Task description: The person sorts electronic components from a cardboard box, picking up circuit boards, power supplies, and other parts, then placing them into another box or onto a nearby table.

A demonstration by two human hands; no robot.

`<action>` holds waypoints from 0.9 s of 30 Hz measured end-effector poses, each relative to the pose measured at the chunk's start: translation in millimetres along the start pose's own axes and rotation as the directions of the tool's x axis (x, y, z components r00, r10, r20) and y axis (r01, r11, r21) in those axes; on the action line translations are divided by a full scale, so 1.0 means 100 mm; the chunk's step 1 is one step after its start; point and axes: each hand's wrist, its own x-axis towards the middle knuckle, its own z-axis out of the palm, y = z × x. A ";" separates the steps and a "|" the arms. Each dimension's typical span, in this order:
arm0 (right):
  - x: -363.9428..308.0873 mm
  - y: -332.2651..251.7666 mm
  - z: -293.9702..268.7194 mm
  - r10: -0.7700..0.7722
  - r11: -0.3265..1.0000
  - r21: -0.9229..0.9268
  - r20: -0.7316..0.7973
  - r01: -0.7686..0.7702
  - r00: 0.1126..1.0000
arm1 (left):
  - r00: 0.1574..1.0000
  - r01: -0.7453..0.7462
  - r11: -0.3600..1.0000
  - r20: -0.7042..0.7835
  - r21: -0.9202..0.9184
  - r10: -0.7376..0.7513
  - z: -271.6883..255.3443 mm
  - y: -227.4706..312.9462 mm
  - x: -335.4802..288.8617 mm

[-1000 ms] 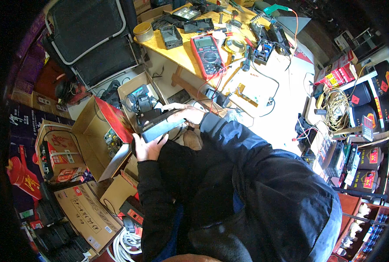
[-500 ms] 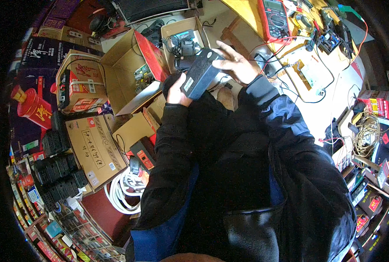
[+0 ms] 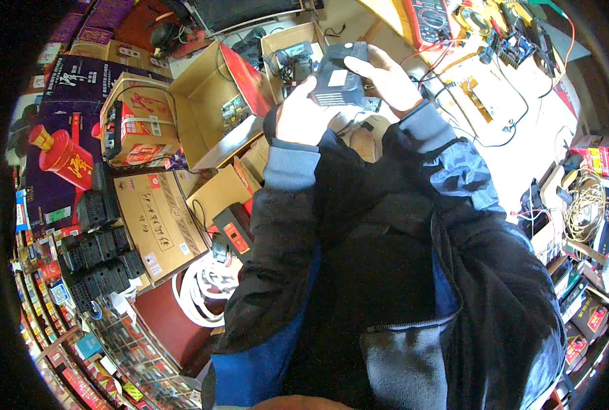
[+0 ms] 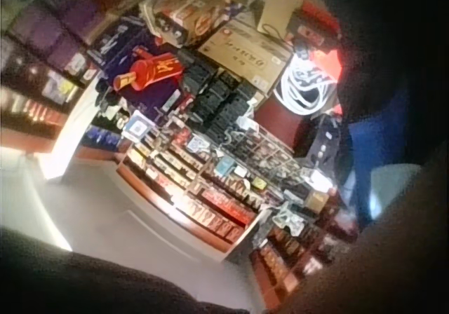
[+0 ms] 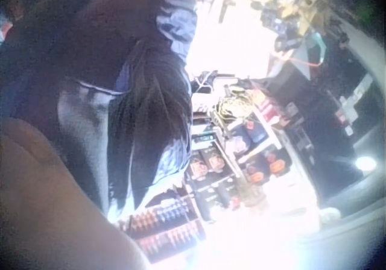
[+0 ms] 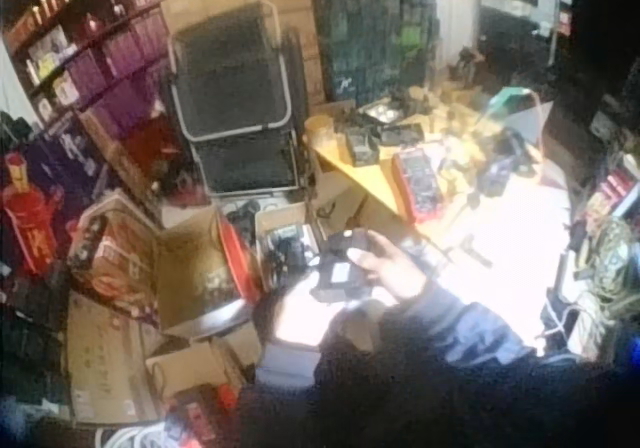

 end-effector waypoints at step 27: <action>-0.38 -0.68 0.03 -0.045 0.991 -0.126 0.024 0.047 0.999 | 0.936 0.275 0.565 0.084 -0.778 -0.341 -0.05 0.89 0.20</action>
